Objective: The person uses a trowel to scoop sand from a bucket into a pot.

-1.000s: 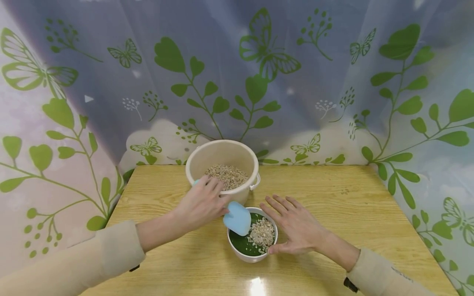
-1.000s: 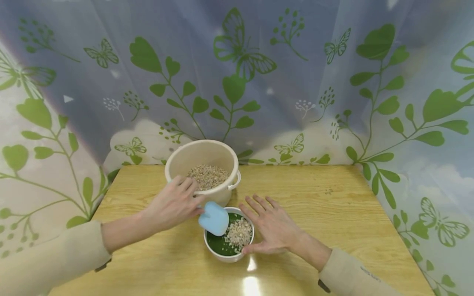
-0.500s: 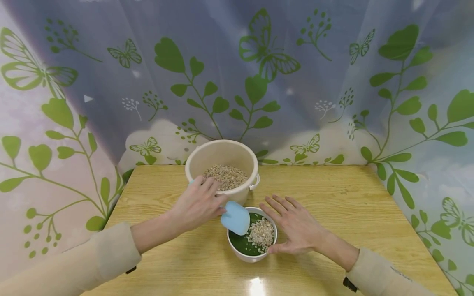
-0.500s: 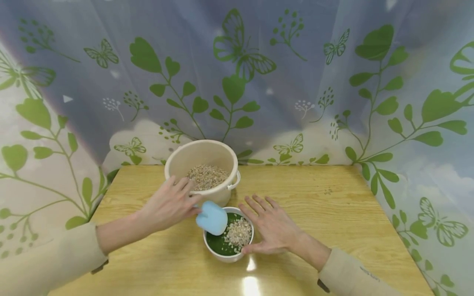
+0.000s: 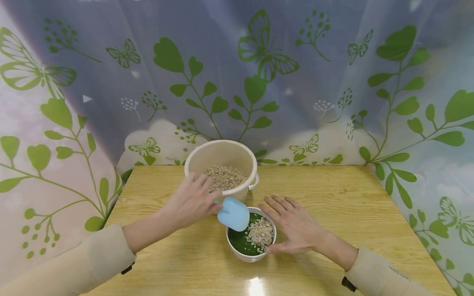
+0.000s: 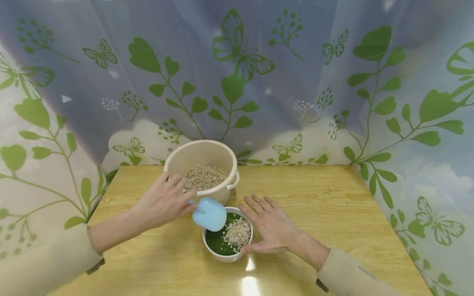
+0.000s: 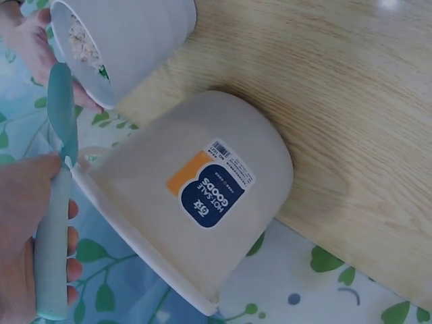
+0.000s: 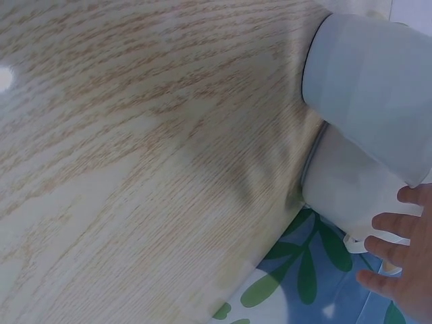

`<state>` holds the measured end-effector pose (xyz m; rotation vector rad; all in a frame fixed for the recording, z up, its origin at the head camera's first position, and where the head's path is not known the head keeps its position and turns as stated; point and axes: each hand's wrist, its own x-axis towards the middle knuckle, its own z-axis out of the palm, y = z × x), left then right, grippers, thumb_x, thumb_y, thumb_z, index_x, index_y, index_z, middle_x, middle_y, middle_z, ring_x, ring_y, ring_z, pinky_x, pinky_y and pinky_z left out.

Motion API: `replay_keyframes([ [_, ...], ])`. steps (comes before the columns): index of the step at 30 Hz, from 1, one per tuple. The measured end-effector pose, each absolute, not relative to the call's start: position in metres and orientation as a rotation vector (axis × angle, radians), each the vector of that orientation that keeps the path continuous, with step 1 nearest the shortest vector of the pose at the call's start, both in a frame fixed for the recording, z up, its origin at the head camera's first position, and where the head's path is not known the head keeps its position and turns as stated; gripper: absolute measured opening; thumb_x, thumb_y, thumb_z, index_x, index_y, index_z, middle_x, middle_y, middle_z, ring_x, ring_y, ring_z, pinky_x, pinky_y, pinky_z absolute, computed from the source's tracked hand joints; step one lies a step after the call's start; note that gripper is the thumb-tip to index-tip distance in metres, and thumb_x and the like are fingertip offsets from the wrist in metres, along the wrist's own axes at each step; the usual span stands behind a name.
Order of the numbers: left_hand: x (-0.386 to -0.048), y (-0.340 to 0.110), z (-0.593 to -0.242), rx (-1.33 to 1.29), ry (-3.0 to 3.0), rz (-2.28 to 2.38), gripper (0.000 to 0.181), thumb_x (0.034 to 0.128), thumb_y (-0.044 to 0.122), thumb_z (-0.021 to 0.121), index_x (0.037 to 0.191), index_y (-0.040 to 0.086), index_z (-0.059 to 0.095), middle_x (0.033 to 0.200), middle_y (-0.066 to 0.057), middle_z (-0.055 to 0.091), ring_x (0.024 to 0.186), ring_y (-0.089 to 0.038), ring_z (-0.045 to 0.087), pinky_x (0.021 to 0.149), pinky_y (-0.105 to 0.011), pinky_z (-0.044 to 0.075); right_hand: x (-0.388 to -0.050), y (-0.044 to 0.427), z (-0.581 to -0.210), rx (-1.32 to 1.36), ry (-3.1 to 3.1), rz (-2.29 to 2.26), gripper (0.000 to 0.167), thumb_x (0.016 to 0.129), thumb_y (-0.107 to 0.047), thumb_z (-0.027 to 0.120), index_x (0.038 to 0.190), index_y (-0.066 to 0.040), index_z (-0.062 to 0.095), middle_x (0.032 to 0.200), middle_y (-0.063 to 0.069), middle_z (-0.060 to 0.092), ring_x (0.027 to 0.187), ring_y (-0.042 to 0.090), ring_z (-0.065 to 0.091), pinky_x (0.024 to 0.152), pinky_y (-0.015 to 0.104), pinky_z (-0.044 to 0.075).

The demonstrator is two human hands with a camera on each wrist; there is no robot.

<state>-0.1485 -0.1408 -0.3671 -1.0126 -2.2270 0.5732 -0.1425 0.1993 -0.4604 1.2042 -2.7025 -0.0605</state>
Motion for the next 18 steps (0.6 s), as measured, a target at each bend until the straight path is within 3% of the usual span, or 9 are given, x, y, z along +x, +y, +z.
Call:
replay_keyframes([
  [7, -0.151, -0.148, -0.365, -1.007, -2.256, 0.526, 0.044, 0.0972, 0.065, 0.062, 0.093, 0.021, 0.061, 0.092, -0.002, 0.067, 0.085, -0.023, 0.062, 0.077, -0.035, 0.046, -0.142, 0.199, -0.46, 1.206, -2.693, -0.074, 0.117, 0.082, -0.095, 0.049, 0.164, -0.012, 0.037, 0.166, 0.018, 0.044, 0.151, 0.041, 0.048, 0.119, 0.061, 0.042],
  [14, -0.157, -0.158, -0.352, -0.979, -2.258, 0.484, 0.045, 0.0962, 0.062, 0.066, 0.091, 0.018, 0.059, 0.081, -0.003, 0.06, 0.073, -0.022, 0.053, 0.069, -0.035, 0.04, -0.143, 0.199, -0.462, 1.207, -2.684, -0.07, 0.118, 0.081, -0.095, 0.049, 0.163, -0.01, 0.038, 0.165, 0.019, 0.045, 0.149, 0.042, 0.05, 0.118, 0.061, 0.043],
  [18, -0.162, -0.165, -0.341, -0.95, -2.279, 0.498, 0.047, 0.0966, 0.062, 0.065, 0.09, 0.017, 0.058, 0.079, -0.004, 0.058, 0.074, -0.024, 0.057, 0.069, -0.036, 0.041, -0.143, 0.199, -0.462, 1.204, -2.685, -0.062, 0.118, 0.081, -0.095, 0.05, 0.163, -0.01, 0.037, 0.165, 0.02, 0.045, 0.149, 0.042, 0.049, 0.119, 0.061, 0.042],
])
